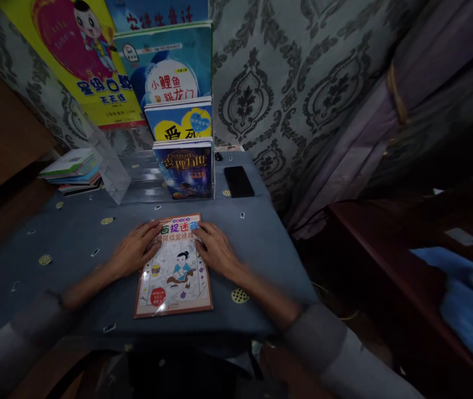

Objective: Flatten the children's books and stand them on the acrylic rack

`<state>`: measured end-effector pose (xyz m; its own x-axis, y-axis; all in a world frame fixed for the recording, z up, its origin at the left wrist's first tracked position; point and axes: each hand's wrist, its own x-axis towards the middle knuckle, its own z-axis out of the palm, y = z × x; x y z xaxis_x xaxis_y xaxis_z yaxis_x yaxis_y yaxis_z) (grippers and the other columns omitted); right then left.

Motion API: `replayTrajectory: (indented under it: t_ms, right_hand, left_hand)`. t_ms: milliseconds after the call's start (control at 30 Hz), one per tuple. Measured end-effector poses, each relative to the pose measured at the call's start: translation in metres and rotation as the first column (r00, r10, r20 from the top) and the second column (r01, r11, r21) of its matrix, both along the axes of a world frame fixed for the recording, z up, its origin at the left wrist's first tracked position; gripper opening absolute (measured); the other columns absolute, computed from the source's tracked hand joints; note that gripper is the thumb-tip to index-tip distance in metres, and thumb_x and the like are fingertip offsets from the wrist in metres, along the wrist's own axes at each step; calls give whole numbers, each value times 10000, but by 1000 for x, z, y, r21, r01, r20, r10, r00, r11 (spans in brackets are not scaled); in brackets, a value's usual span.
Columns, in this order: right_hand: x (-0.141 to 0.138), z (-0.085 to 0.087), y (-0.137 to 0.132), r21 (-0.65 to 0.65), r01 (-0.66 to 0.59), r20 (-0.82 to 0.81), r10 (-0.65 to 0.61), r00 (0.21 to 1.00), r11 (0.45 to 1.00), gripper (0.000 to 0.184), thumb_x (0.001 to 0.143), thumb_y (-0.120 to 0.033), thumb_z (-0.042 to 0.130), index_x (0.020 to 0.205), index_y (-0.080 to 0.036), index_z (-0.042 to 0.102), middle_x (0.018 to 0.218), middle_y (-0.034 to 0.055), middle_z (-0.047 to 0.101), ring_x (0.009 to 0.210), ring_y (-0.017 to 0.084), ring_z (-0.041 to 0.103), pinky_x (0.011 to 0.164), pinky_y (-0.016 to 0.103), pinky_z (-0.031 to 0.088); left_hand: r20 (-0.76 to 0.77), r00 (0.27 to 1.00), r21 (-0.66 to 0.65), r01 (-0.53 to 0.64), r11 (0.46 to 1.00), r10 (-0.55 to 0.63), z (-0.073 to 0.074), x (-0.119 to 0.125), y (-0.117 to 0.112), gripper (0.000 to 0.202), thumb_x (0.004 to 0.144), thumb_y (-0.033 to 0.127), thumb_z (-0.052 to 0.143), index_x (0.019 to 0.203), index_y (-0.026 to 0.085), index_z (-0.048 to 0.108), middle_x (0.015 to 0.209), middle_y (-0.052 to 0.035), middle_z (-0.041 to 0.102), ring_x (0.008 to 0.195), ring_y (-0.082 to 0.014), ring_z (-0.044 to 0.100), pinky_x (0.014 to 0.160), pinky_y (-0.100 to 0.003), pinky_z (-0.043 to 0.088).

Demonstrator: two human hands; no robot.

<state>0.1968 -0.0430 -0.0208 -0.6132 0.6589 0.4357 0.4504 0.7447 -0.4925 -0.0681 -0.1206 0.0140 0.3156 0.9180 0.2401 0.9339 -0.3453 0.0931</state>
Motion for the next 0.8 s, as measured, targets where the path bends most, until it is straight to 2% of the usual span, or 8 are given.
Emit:
replayTrajectory:
  t_ms: [100, 267, 467, 667, 800]
  right_hand:
    - [1, 0, -2, -1, -15, -8, 15, 1000, 1000, 326, 925, -170, 515, 1216, -185, 660, 1307, 155, 620, 1208, 291, 589, 998, 499, 524]
    - [2, 5, -3, 13, -30, 23, 29, 999, 999, 323, 929, -170, 507, 1219, -162, 648, 1337, 173, 600, 1228, 301, 573, 1026, 513, 507]
    - [2, 9, -6, 31, -16, 62, 14, 998, 999, 311, 934, -179, 503, 1214, -193, 637, 1328, 149, 599, 1215, 293, 574, 1028, 511, 506]
    - [2, 13, -6, -2, -19, 69, 19, 997, 1000, 313, 935, -183, 501, 1221, -157, 628, 1318, 168, 597, 1220, 294, 559, 1045, 499, 491]
    - [-1, 19, -1, -32, 2, 126, 2, 992, 1000, 373, 946, -214, 501, 1308, -156, 563, 1395, 169, 563, 1273, 304, 526, 1058, 512, 465]
  left_hand:
    - [2, 997, -10, 83, 997, -83, 0, 3, 8, 422, 1015, 336, 393, 1370, 149, 525, 1463, -144, 537, 1359, -281, 503, 1180, -507, 373]
    - [48, 985, -20, 166, 986, -165, -4, 9, 24, 438, 1022, 344, 395, 1404, 159, 503, 1463, -142, 545, 1368, -272, 498, 1151, -487, 416]
    - [56, 963, -56, 267, 962, -264, -2, 23, 41, 440, 1035, 338, 382, 1434, 179, 475, 1482, -122, 535, 1381, -253, 487, 1167, -499, 376]
    - [73, 951, -70, 305, 950, -300, -4, 42, 55, 458, 1035, 340, 392, 1459, 176, 445, 1511, -123, 506, 1418, -249, 447, 1193, -523, 314]
    - [102, 946, -43, 313, 949, -307, -6, 44, 56, 447, 1031, 336, 408, 1439, 163, 464, 1505, -134, 511, 1406, -245, 465, 1194, -519, 316]
